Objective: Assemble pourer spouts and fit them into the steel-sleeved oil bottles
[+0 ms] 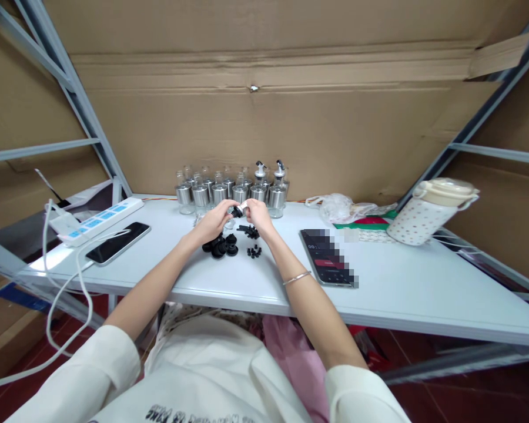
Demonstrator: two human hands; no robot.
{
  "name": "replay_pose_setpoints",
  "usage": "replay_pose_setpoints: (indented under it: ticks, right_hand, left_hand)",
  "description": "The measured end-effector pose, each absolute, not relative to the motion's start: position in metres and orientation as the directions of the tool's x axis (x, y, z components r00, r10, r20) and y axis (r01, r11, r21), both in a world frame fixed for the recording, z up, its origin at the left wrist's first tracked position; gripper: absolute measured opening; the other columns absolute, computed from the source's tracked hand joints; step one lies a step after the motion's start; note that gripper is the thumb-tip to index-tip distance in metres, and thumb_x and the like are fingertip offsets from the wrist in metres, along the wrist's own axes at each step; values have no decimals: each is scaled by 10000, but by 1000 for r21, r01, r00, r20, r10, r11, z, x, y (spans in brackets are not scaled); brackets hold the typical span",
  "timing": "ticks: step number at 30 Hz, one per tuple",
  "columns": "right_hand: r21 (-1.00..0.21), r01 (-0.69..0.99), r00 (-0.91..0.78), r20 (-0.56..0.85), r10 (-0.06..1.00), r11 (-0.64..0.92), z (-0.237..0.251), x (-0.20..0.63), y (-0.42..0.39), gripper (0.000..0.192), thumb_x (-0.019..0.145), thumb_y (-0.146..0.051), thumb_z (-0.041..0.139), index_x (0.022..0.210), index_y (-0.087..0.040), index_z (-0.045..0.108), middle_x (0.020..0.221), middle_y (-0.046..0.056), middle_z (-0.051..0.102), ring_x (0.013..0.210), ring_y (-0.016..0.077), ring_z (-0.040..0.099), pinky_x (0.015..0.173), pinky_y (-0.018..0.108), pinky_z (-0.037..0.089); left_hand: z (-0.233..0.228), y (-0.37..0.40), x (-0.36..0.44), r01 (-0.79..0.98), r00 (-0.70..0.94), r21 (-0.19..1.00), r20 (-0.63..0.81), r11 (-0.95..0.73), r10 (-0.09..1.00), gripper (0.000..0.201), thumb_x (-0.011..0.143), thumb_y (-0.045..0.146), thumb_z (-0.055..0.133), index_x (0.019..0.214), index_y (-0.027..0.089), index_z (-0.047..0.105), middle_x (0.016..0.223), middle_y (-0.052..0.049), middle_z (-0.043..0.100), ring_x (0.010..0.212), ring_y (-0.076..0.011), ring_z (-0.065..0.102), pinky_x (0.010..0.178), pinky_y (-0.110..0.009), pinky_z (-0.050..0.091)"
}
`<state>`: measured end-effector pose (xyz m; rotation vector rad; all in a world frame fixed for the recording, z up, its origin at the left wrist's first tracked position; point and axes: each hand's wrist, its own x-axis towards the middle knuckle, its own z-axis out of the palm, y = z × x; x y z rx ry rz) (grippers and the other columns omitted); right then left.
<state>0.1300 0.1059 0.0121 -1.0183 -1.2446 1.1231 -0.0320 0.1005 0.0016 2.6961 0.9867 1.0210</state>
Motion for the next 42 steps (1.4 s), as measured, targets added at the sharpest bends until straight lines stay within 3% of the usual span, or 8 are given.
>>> replay_pose_setpoints:
  ticks: [6, 9, 13, 20, 25, 29, 37, 42]
  right_hand:
    - [-982, 7, -17, 190, 982, 190, 8, 133, 111, 190, 798, -203, 455, 611, -190, 487, 458, -69, 319, 409, 74, 255, 420, 209, 224]
    - [-929, 236, 46, 302, 952, 283, 6, 137, 111, 168, 800, -212, 489, 637, -197, 527, 522, -30, 442, 488, 109, 377, 500, 230, 294]
    - [-765, 549, 105, 464, 879, 338, 8, 138, 106, 112, 808, -314, 544, 760, -216, 568, 601, -13, 524, 603, 151, 476, 619, 269, 350]
    - [-879, 229, -205, 377, 903, 419, 7, 129, 102, 292, 723, -335, 627, 968, -185, 572, 792, -3, 585, 588, 114, 573, 557, 261, 476]
    - [-931, 108, -187, 326, 927, 350, 6, 129, 105, 265, 674, -247, 679, 910, -153, 604, 777, 15, 643, 575, 100, 601, 583, 264, 531]
    - [-960, 40, -164, 266, 950, 275, 10, 128, 105, 135, 686, -163, 665, 814, -143, 628, 631, -2, 636, 554, 103, 612, 579, 248, 550]
    - [-971, -41, -109, 238, 965, 235, 11, 127, 102, 137, 684, -61, 631, 777, -151, 587, 641, 2, 665, 583, 126, 662, 624, 267, 578]
    - [-971, -85, -185, 237, 954, 225, 10, 126, 100, 160, 665, -59, 639, 786, -154, 595, 671, -7, 677, 601, 114, 665, 643, 257, 579]
  left_hand:
    - [-1, 102, -32, 548, 565, 295, 560, -783, 606, 350, 891, 116, 378, 1231, 164, 444, 1202, -110, 510, 1059, -193, 554, 925, -325, 451]
    - [-1, 102, -33, 541, 570, 294, 561, -788, 601, 337, 897, 152, 396, 1228, 156, 457, 1185, -112, 512, 1017, -193, 565, 909, -326, 456]
    - [4, 99, -35, 566, 545, 309, 555, -764, 628, 315, 879, 218, 463, 1187, 162, 503, 1126, -90, 543, 887, -170, 587, 852, -308, 471]
    - [6, 102, -39, 655, 455, 284, 592, -700, 665, 310, 870, 235, 460, 1160, 168, 547, 1062, -65, 551, 856, -162, 587, 825, -296, 469]
    - [2, 104, -38, 639, 432, 324, 599, -698, 674, 358, 919, 296, 416, 1248, 168, 474, 1101, -87, 546, 846, -166, 593, 843, -309, 467]
    - [3, 104, -37, 634, 432, 333, 596, -698, 677, 352, 944, 345, 389, 1234, 164, 473, 1071, -85, 563, 879, -179, 588, 840, -306, 451]
    - [10, 97, -36, 721, 376, 353, 523, -596, 765, 226, 918, 340, 429, 1018, 169, 538, 948, -37, 616, 830, -188, 582, 865, -351, 364]
    - [13, 96, -37, 738, 395, 379, 428, -559, 813, 219, 908, 327, 401, 758, 184, 475, 748, -11, 591, 711, -183, 545, 686, -292, 342]
